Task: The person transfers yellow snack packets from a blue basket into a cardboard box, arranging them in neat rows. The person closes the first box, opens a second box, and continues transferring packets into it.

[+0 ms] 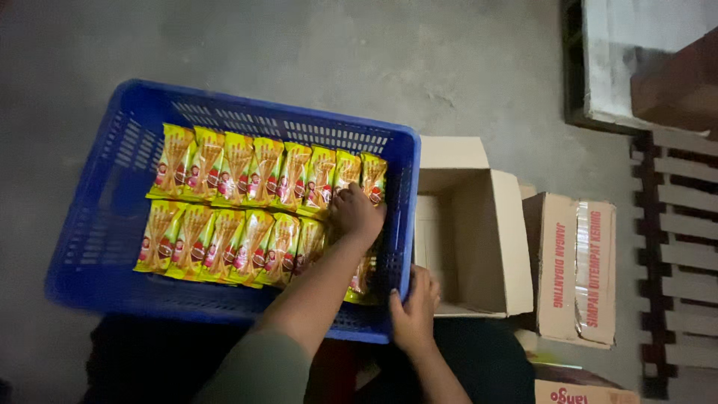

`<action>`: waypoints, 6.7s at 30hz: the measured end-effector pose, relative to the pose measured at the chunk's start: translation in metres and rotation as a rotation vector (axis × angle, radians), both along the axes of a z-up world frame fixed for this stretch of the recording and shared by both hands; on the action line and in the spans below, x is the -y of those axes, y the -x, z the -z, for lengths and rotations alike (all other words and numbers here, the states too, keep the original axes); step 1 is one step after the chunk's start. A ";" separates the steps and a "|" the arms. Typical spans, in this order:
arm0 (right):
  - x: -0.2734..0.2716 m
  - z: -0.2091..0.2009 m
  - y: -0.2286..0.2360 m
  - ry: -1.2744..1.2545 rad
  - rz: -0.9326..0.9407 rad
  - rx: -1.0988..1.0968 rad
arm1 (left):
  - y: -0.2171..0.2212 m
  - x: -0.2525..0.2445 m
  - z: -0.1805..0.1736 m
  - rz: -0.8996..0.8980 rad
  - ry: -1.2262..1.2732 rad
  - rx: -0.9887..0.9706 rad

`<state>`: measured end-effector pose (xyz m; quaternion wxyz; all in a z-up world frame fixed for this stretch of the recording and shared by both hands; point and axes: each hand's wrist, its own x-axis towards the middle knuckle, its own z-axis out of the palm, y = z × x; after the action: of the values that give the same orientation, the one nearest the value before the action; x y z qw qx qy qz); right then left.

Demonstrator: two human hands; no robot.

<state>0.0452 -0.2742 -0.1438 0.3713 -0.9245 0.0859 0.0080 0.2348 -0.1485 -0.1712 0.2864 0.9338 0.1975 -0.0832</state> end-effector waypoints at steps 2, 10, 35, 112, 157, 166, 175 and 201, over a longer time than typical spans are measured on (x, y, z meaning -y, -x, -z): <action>0.001 0.002 0.004 -0.006 -0.003 -0.024 | -0.004 0.003 0.010 0.055 -0.060 -0.108; -0.001 -0.008 0.003 -0.026 -0.011 -0.040 | -0.001 -0.012 0.043 0.423 -0.309 0.363; 0.009 -0.026 -0.025 0.354 0.040 -0.502 | -0.015 -0.028 0.064 0.775 -0.421 0.255; 0.175 -0.030 0.049 0.044 0.270 -0.314 | 0.226 0.047 -0.056 0.548 0.642 -0.461; 0.124 0.008 -0.024 0.336 -0.259 -0.844 | -0.024 0.132 -0.037 0.891 0.268 0.340; 0.108 -0.037 -0.036 0.266 -0.172 -0.914 | -0.094 0.145 -0.023 0.544 -0.175 0.053; 0.113 -0.034 -0.037 0.222 -0.143 -0.892 | -0.089 0.145 -0.014 0.346 0.105 0.673; 0.134 -0.001 -0.020 0.113 -0.150 -0.574 | 0.094 0.096 -0.115 1.108 -0.114 0.074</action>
<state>0.0652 -0.4086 -0.1426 0.2783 -0.9074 0.1191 0.2916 0.1412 -0.2450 -0.0558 0.1557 0.9143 -0.3289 -0.1778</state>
